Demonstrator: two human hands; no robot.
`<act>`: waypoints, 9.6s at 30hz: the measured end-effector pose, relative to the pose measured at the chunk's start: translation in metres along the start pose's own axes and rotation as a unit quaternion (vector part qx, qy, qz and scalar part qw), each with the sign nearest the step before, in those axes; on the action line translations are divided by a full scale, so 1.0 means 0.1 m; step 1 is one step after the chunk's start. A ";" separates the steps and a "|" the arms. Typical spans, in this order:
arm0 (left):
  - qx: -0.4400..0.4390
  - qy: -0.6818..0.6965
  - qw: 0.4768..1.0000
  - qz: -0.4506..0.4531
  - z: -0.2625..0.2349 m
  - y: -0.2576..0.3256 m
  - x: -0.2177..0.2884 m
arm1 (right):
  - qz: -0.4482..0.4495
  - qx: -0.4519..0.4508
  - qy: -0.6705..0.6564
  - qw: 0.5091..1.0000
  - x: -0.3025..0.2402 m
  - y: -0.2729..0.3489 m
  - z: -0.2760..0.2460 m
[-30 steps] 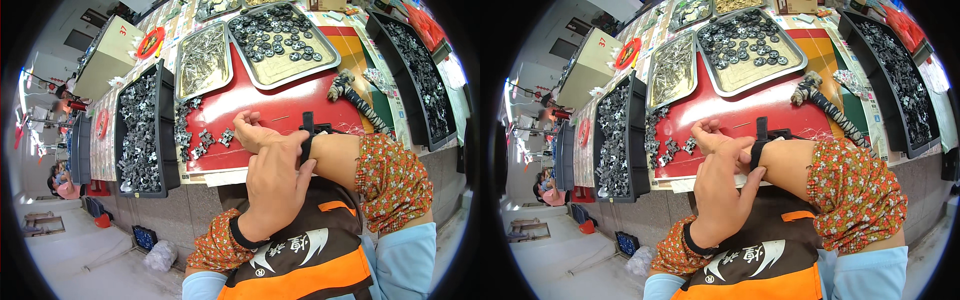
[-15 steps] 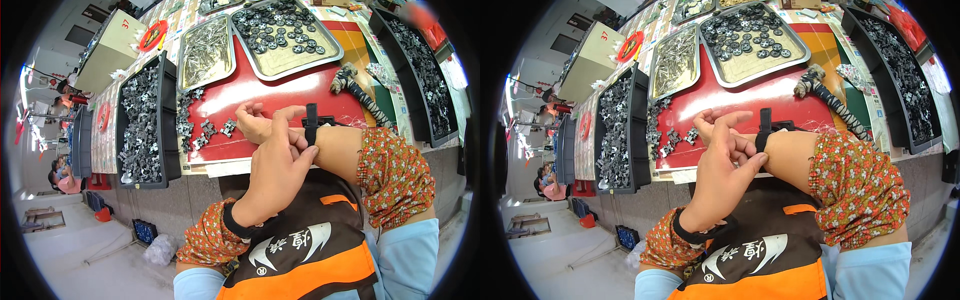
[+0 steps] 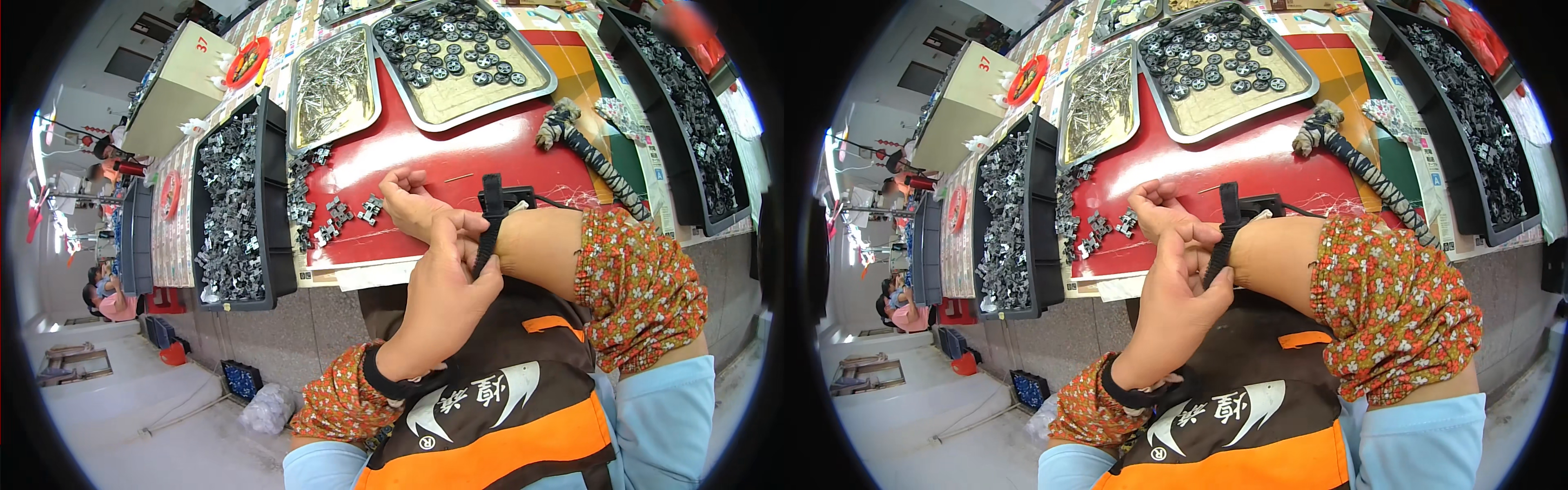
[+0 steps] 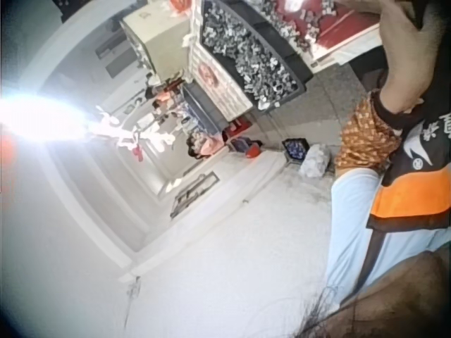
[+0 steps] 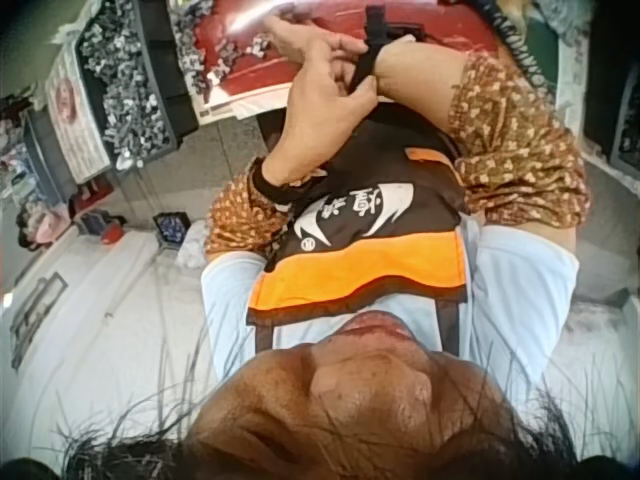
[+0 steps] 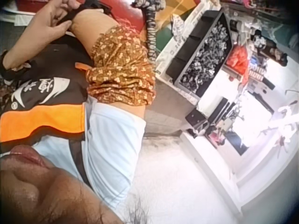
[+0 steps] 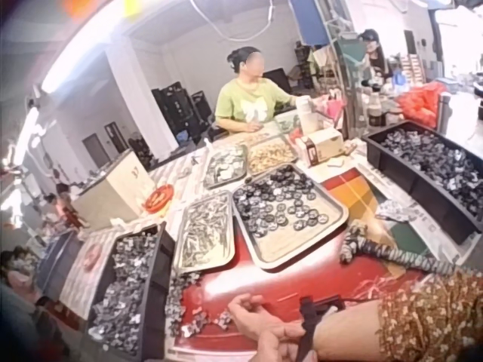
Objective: Assemble small plastic and metallic electronic housing components at a workshop table.
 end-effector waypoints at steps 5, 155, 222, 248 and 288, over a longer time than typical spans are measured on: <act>0.104 -0.447 0.854 0.244 -0.01 0.02 0.54 | -0.023 0.013 0.007 1.000 0.06 0.10 -0.08; 0.173 -0.355 0.805 0.443 -0.29 0.22 0.80 | 0.390 0.246 -0.251 0.851 1.04 0.14 0.03; 0.217 0.002 0.919 0.328 -0.96 -0.13 0.12 | 0.424 0.217 -0.560 0.678 0.86 0.18 0.64; 0.032 -0.195 0.907 0.372 0.25 -0.19 0.46 | 0.223 0.368 -0.720 -0.544 1.17 0.77 1.82; 0.003 -0.159 0.922 0.353 0.14 -0.51 0.54 | 0.210 0.369 -0.674 -0.604 0.98 0.94 2.22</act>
Point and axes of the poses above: each hand's wrist, its own y-axis away from the middle knuckle, its own z-axis out of the palm, x = y × z, the point moved 9 cm from there along -y, towards the middle knuckle, and after that the axes turned 6 degrees about z, right-handed, at the moved point
